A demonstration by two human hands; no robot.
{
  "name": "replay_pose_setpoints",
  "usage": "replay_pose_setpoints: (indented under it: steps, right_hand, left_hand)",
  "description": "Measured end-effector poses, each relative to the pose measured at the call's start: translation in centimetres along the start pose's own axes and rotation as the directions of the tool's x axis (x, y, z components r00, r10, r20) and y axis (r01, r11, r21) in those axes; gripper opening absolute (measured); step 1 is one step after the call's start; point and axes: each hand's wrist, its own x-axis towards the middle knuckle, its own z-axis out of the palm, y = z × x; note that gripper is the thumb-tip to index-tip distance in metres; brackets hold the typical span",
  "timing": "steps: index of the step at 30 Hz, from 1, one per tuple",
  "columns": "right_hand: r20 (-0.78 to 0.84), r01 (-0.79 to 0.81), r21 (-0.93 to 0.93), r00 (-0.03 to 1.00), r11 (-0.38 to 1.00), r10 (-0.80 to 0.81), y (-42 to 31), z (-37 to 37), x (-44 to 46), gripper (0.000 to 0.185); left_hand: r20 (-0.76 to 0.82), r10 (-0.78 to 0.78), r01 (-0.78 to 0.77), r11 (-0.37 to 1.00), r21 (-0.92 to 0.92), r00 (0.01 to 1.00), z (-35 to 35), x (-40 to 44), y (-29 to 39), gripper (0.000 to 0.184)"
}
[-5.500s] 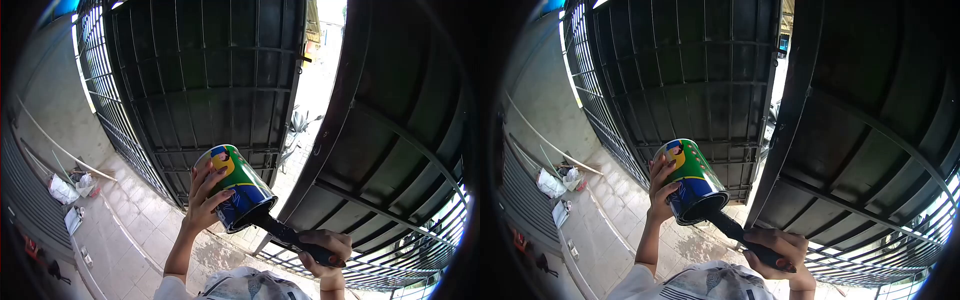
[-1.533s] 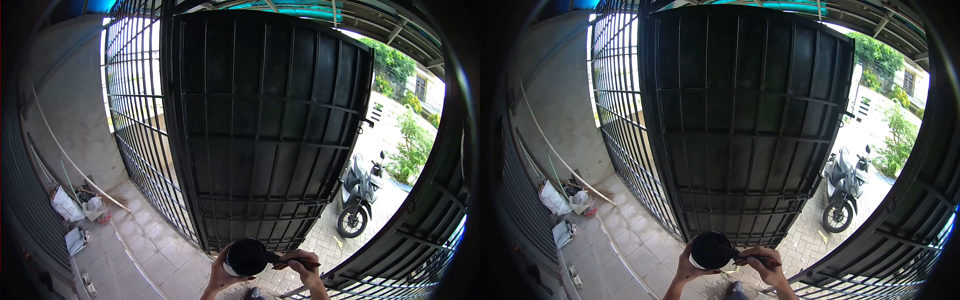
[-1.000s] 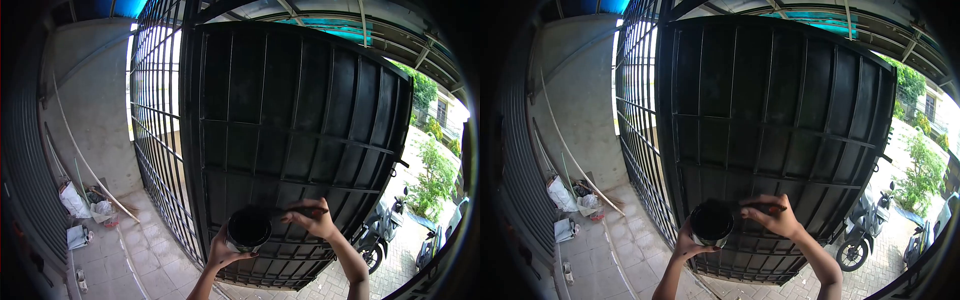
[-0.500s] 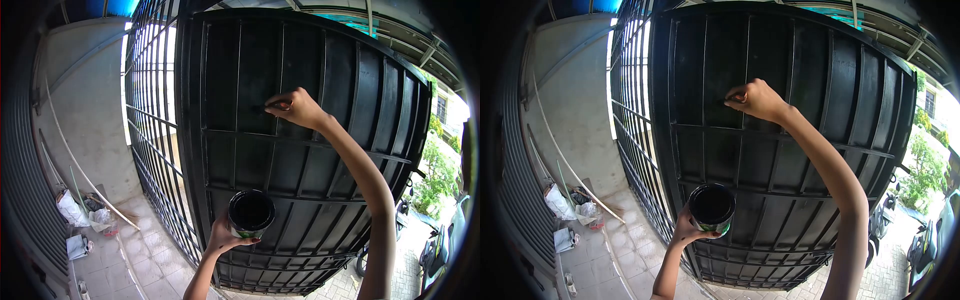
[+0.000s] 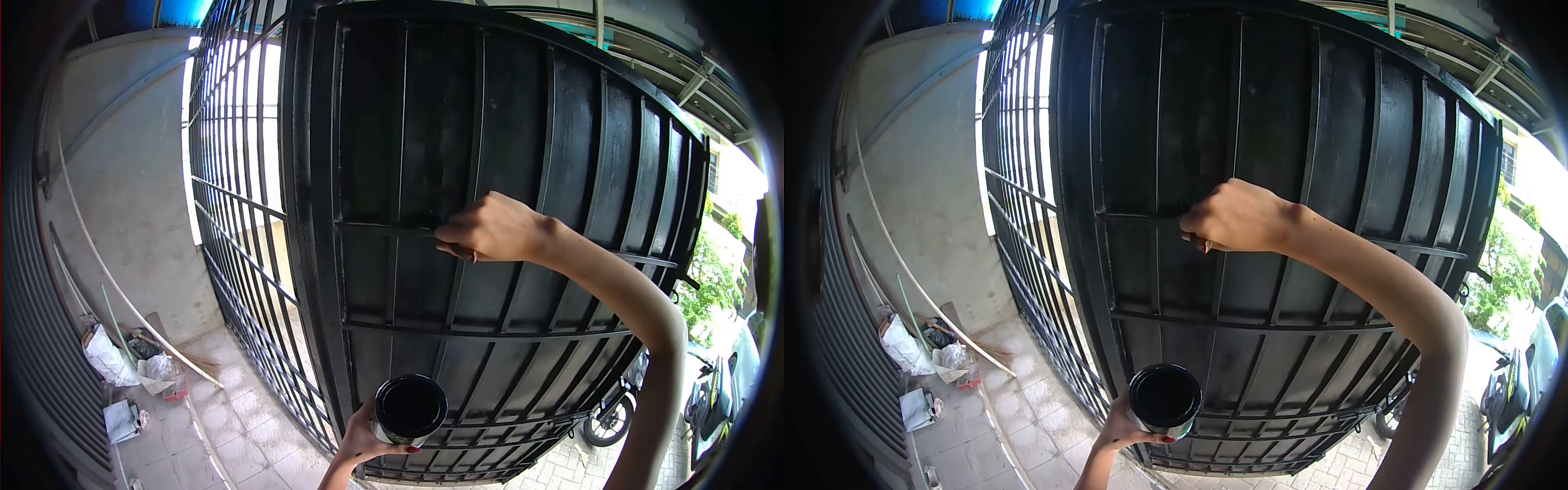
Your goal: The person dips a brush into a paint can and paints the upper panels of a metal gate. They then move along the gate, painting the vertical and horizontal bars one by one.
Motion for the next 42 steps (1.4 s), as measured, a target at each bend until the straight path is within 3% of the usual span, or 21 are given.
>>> replay_pose_setpoints:
  steps: [4,5,8,10,12,13,14,15,18,20,21,22,24,26,29,31,34,36,39,40,42]
  right_hand:
    - [-0.031,-0.202,0.243,0.976,0.949,0.216,4.5,-1.0,1.1,0.017]
    - [-0.004,-0.291,0.233,0.954,0.928,0.300,5.8,-2.8,2.0,0.019]
    - [-0.297,-0.316,0.046,0.901,0.948,0.315,9.6,-4.8,3.5,0.018]
    - [-0.372,-0.308,-0.054,0.889,0.950,0.267,10.6,-4.6,4.1,0.017]
    - [-0.213,-0.177,-0.240,0.969,0.955,0.126,9.5,-2.1,4.1,0.019]
    - [-0.034,-0.140,-0.213,0.990,0.967,0.136,6.9,-1.7,4.0,0.019]
    - [-0.011,-0.086,-0.210,0.996,0.974,0.086,5.0,-0.3,3.7,0.018]
    - [0.048,-0.020,-0.130,0.999,0.991,0.026,3.3,0.2,3.6,0.021]
    - [0.153,-0.068,0.159,0.987,0.985,0.043,1.0,-0.3,3.8,0.015]
    - [-0.022,-0.072,0.183,0.997,0.980,0.077,3.2,-0.3,4.0,0.014]
    - [0.027,-0.177,0.236,0.984,0.955,0.176,4.4,-2.0,4.5,0.017]
    - [-0.099,-0.148,0.205,0.980,0.967,0.171,6.3,-2.3,4.8,0.017]
    - [-0.185,-0.247,0.055,0.950,0.968,0.253,8.8,-4.1,5.6,0.017]
    - [-0.392,-0.260,-0.117,0.899,0.959,0.195,10.8,-4.3,5.6,0.017]
    - [-0.291,-0.189,-0.199,0.948,0.962,0.126,10.1,-2.1,5.0,0.016]
    - [-0.058,-0.075,-0.151,0.996,0.986,0.067,5.7,-1.1,4.2,0.013]
    - [0.119,-0.050,0.172,0.993,0.984,0.029,1.0,-0.2,3.6,0.012]
    - [0.101,-0.084,0.247,0.993,0.965,0.061,1.5,-0.1,3.5,0.014]
    - [-0.004,-0.225,0.343,0.970,0.912,0.241,5.7,-1.7,4.8,0.017]
    - [-0.001,-0.303,0.279,0.949,0.911,0.316,6.7,-3.5,5.6,0.017]
    - [-0.239,-0.244,0.119,0.934,0.962,0.266,11.2,-4.2,6.6,0.017]
  left_hand:
    - [-0.030,0.028,-0.029,0.999,-0.025,0.999,0.0,-0.5,0.2,0.101]
    - [-0.037,0.024,-0.025,0.999,-0.032,0.999,0.1,-0.5,0.1,0.101]
    - [-0.049,-0.007,0.004,0.999,-0.052,0.999,0.8,-1.1,-0.1,0.102]
    - [-0.038,-0.033,0.031,0.998,-0.054,0.999,1.1,-1.5,-0.1,0.102]
    - [-0.045,-0.054,0.051,0.996,-0.068,0.997,1.3,-2.1,-0.2,0.102]
    - [-0.049,-0.065,0.061,0.995,-0.077,0.997,1.3,-2.4,-0.3,0.102]
    - [-0.054,-0.074,0.070,0.994,-0.087,0.996,1.3,-2.6,-0.2,0.102]
    - [-0.058,-0.086,0.080,0.992,-0.096,0.995,1.3,-2.9,-0.2,0.102]
    - [-0.076,-0.090,0.078,0.986,-0.145,0.993,1.2,-3.3,-0.4,0.102]
    - [-0.076,-0.100,0.087,0.982,-0.167,0.992,1.2,-3.7,-0.5,0.102]
    - [-0.072,-0.108,0.094,0.981,-0.170,0.992,1.2,-3.7,-0.5,0.101]
    - [-0.068,-0.117,0.104,0.980,-0.172,0.991,1.2,-3.7,-0.5,0.101]
    - [-0.080,-0.098,0.086,0.987,-0.139,0.992,1.4,-3.7,-0.8,0.101]
    - [-0.086,-0.094,0.085,0.990,-0.110,0.992,1.6,-3.7,-0.8,0.101]
    - [-0.091,-0.109,0.100,0.991,-0.091,0.990,1.5,-3.9,-0.4,0.101]
    - [-0.095,-0.123,0.112,0.987,-0.113,0.988,1.4,-4.3,-0.3,0.102]
    - [-0.100,-0.128,0.113,0.984,-0.137,0.987,1.1,-4.5,-0.7,0.101]
    - [-0.103,-0.122,0.105,0.981,-0.162,0.987,1.0,-4.5,-0.9,0.100]
    - [-0.095,-0.125,0.107,0.979,-0.173,0.988,0.9,-4.5,-1.2,0.100]
    - [-0.094,-0.127,0.110,0.979,-0.172,0.987,0.8,-4.4,-1.3,0.099]
    - [-0.085,-0.133,0.122,0.985,-0.122,0.987,0.6,-4.4,-1.2,0.100]
